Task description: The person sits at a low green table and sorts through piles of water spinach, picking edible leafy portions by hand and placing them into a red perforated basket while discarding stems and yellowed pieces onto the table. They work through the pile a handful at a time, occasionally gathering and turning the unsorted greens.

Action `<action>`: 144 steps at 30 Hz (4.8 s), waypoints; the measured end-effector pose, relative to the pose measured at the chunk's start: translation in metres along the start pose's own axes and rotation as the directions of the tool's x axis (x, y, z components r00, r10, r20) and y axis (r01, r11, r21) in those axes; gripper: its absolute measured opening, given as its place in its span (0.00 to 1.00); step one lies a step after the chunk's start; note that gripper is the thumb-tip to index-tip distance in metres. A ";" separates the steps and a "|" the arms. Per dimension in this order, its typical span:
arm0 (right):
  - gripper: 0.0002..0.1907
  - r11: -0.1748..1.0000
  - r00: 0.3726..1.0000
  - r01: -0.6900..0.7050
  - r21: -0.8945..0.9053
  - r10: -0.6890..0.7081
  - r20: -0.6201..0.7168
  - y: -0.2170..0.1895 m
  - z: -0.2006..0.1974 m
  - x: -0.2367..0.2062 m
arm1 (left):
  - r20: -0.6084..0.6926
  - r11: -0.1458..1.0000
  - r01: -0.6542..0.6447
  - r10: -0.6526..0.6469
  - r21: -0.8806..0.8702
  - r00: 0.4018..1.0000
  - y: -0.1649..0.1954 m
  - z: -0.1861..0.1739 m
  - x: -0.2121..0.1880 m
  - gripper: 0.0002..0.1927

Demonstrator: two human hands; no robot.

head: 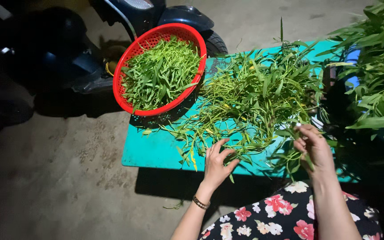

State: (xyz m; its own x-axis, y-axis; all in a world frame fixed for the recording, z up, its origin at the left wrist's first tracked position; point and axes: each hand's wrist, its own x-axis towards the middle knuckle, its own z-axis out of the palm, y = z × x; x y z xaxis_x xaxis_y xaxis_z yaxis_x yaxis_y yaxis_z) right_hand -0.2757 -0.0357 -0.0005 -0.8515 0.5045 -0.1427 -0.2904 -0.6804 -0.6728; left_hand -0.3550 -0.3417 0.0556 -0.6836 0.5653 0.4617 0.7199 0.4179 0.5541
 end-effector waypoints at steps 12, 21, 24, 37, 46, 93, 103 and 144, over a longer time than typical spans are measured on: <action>0.06 0.982 0.988 -0.014 -0.190 -0.015 -0.151 -0.008 -0.014 0.002 | 0.040 0.876 -0.110 0.103 0.469 0.994 -0.087 -0.040 0.052 0.14; 0.14 0.967 0.995 -0.049 -0.249 0.025 -0.098 -0.015 -0.002 -0.003 | 0.093 0.935 -0.018 -0.016 0.354 0.996 -0.015 -0.098 0.061 0.12; 0.14 0.971 0.997 -0.046 -0.233 0.032 -0.064 -0.014 -0.001 -0.002 | 0.051 0.964 -0.068 0.057 0.258 0.997 0.000 -0.084 0.063 0.13; 0.10 0.992 0.994 -0.059 -0.107 0.048 -0.101 -0.030 0.005 -0.007 | -0.044 0.979 0.144 -0.139 0.145 0.989 -0.013 0.038 0.076 0.07; 0.11 0.994 1.000 0.006 -0.108 -0.003 0.023 -0.012 -0.007 -0.003 | -0.164 0.933 0.188 -0.246 -0.307 0.955 -0.013 0.014 0.050 0.07; 0.15 -0.066 0.937 0.241 -0.968 -0.246 0.250 0.010 0.045 -0.026 | -0.286 0.941 0.266 -0.319 -0.208 0.904 0.015 0.045 0.029 0.18; 0.15 -0.032 0.957 0.208 -0.978 -0.198 0.210 0.010 0.042 -0.021 | -0.021 1.000 -0.030 0.030 0.004 0.999 0.049 0.040 0.036 0.09; 0.18 -0.056 0.898 0.288 -0.956 -0.331 0.290 -0.001 0.049 -0.030 | -0.098 0.919 0.132 -0.180 -0.372 0.979 0.029 0.040 0.045 0.06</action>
State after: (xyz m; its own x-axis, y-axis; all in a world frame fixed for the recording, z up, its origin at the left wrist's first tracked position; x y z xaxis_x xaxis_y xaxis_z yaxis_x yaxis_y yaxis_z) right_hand -0.2719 -0.0763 0.0401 -0.7954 0.5236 0.3052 0.1880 0.6919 -0.6971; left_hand -0.3598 -0.2756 0.0650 -0.8106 0.4083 0.4198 0.5263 0.1937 0.8279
